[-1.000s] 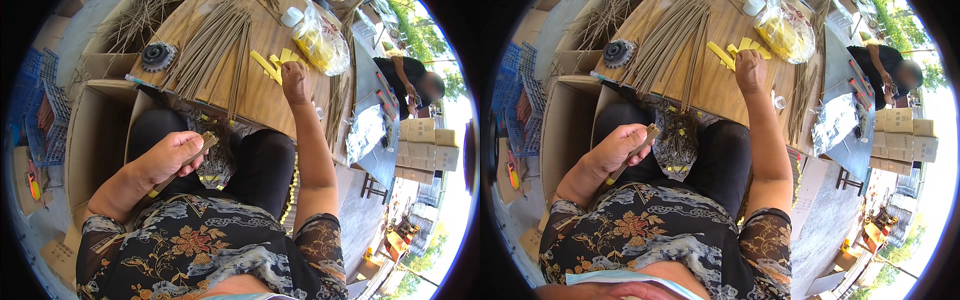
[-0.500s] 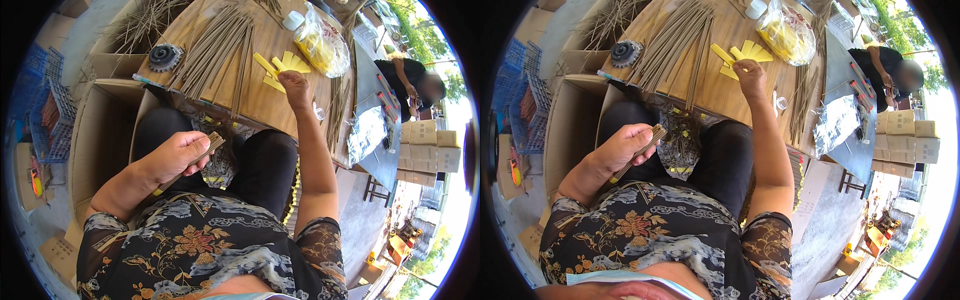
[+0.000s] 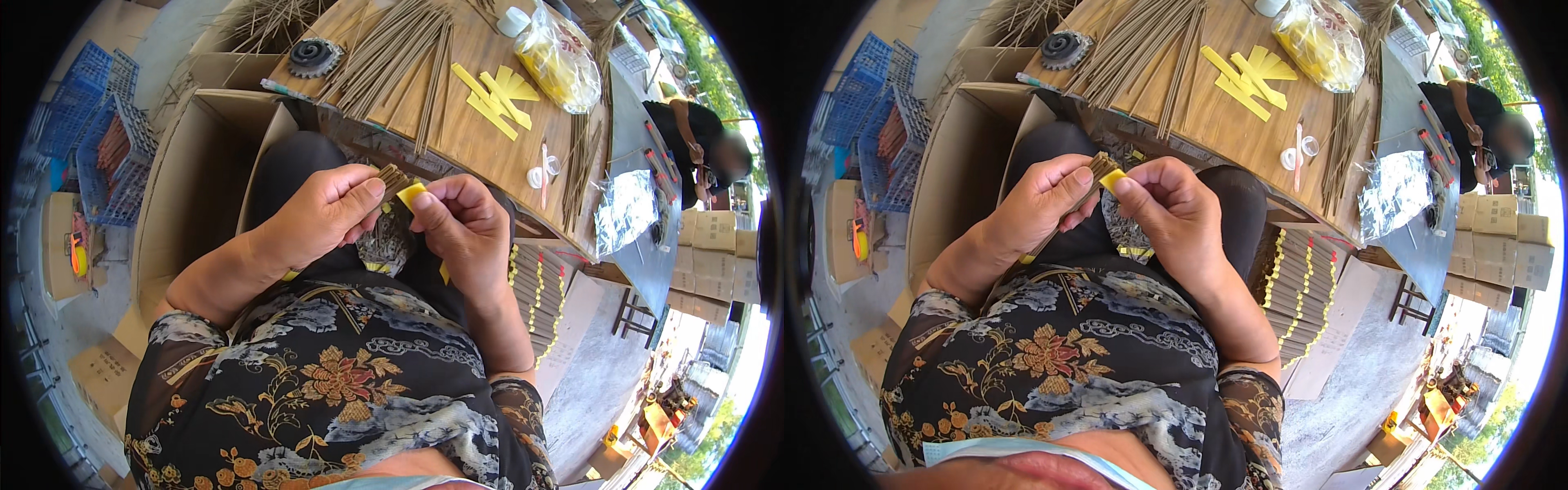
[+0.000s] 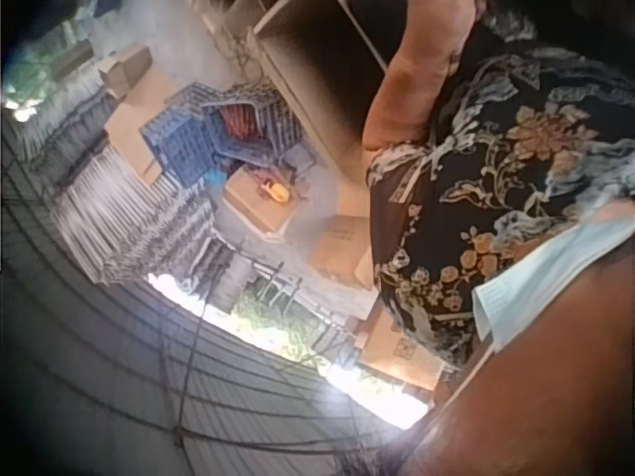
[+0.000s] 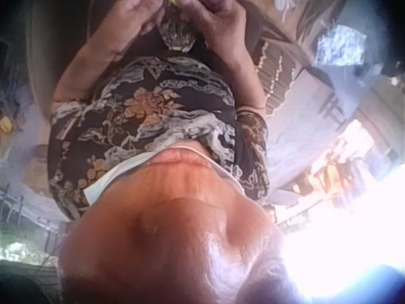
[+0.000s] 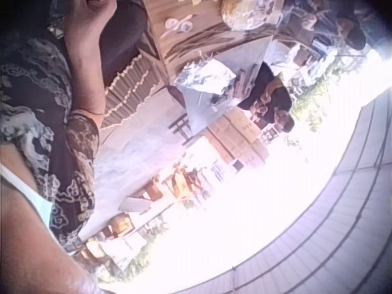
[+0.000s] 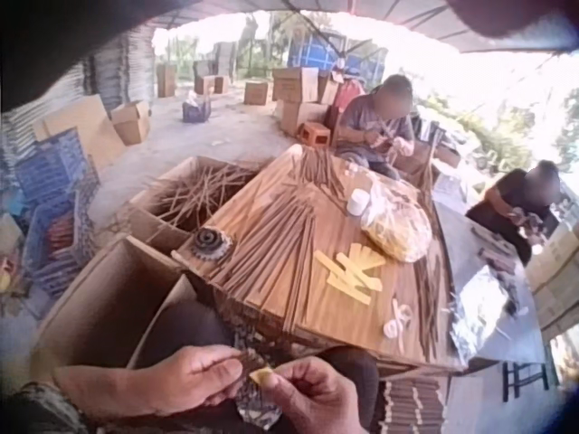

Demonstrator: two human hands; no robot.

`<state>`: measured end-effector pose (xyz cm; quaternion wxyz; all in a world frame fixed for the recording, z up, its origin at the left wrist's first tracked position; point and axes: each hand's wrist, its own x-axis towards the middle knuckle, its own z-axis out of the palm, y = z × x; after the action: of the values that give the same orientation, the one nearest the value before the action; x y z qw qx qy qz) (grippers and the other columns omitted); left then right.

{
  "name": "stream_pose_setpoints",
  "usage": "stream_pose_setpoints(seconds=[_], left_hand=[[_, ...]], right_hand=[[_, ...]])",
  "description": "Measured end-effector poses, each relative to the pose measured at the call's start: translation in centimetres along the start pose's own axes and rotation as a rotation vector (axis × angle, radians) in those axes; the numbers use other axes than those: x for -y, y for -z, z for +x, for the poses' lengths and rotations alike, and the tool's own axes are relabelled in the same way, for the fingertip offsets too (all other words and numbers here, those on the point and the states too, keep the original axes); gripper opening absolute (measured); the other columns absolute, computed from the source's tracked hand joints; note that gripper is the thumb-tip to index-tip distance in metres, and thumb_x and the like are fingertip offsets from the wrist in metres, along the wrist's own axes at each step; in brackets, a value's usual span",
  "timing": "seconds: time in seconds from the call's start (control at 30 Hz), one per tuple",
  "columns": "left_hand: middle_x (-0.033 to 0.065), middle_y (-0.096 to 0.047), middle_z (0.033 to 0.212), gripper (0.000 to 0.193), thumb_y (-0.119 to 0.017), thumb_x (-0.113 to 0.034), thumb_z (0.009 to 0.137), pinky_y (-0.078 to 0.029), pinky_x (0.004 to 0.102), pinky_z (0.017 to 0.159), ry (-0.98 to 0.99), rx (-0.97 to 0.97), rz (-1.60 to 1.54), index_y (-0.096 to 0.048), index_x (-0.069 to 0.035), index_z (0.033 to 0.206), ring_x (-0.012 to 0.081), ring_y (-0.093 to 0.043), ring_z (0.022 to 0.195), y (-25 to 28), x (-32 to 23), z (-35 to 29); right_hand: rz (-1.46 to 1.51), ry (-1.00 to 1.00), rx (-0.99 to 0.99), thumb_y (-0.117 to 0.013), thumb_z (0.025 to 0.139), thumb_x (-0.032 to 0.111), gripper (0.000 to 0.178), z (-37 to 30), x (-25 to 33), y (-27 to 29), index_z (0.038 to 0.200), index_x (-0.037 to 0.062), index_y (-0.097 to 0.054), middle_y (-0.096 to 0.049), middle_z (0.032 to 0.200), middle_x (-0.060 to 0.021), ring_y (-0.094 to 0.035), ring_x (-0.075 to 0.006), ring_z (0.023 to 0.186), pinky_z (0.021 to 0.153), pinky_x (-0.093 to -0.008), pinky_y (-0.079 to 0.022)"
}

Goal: The person gathers thin wooden sticks, aligns them into a bundle, wraps the top with a yellow paper strip, and secures it with a small amount of glue applied using a stick. The person repeats this process for multiple bundles.

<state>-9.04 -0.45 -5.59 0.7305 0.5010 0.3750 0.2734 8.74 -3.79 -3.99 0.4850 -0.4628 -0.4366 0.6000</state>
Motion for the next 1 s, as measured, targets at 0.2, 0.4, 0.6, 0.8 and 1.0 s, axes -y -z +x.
stream_pose_setpoints(seconds=[0.2, 0.4, 0.6, 0.8, 1.0], left_hand=[[0.0007, -0.049, 0.068, 0.032, -0.042, -0.026, 0.093, -0.034, 0.0155, 0.048, -0.088, -0.005, 0.053, -0.05, 0.001, 0.109, 0.0038, -0.041, 0.055, -1.6, 0.1, -1.6], [0.0006, -0.049, 0.069, 0.033, -0.04, -0.025, 0.094, -0.034, 0.0163, 0.048, -0.145, -0.013, 0.143, -0.048, 0.001, 0.112, 0.0039, -0.04, 0.055, -2.5, 0.1, -2.6], [0.0014, -0.049, 0.07, 0.034, -0.037, -0.025, 0.095, -0.035, 0.0169, 0.048, -0.236, -0.028, 0.237, -0.046, 0.002, 0.114, 0.0045, -0.041, 0.056, -2.8, 0.7, -3.1], [0.0019, -0.05, 0.071, 0.034, -0.037, -0.024, 0.095, -0.036, 0.0174, 0.048, -0.183, -0.016, 0.19, -0.045, 0.003, 0.115, 0.005, -0.042, 0.057, -3.0, 0.3, -3.2], [0.0025, -0.05, 0.074, 0.037, -0.035, -0.026, 0.095, -0.036, 0.0174, 0.05, -0.188, -0.024, 0.151, -0.045, 0.004, 0.114, 0.0053, -0.042, 0.058, -3.2, 0.8, -3.5]], right_hand=[[-0.199, 0.051, -0.05, -0.063, 0.082, 0.014, 0.017, -1.3, -0.3, -1.1, 0.08, 0.0003, -0.054, -0.056, 0.065, 0.0015, -0.046, -0.0012, 0.057, 0.048, -0.0161, -0.038], [-0.31, 0.079, -0.12, -0.066, 0.08, 0.016, 0.02, -2.2, -0.4, -1.3, 0.076, 0.0008, -0.054, -0.056, 0.06, 0.0, -0.046, -0.0011, 0.054, 0.046, -0.0168, -0.038], [-0.297, 0.032, -0.115, -0.067, 0.079, 0.016, 0.021, -2.7, 0.1, -1.4, 0.074, 0.0008, -0.053, -0.056, 0.059, -0.0008, -0.047, -0.0018, 0.052, 0.044, -0.0171, -0.038], [-0.178, 0.028, -0.045, -0.067, 0.078, 0.014, 0.022, -2.5, 0.0, -1.0, 0.073, 0.0009, -0.051, -0.055, 0.061, -0.0006, -0.045, -0.0024, 0.049, 0.042, -0.0171, -0.037], [-0.191, -0.03, -0.007, -0.068, 0.077, 0.013, 0.022, -2.5, 0.3, -0.7, 0.072, 0.0008, -0.05, -0.055, 0.062, -0.0006, -0.046, -0.0026, 0.049, 0.042, -0.017, -0.037]])
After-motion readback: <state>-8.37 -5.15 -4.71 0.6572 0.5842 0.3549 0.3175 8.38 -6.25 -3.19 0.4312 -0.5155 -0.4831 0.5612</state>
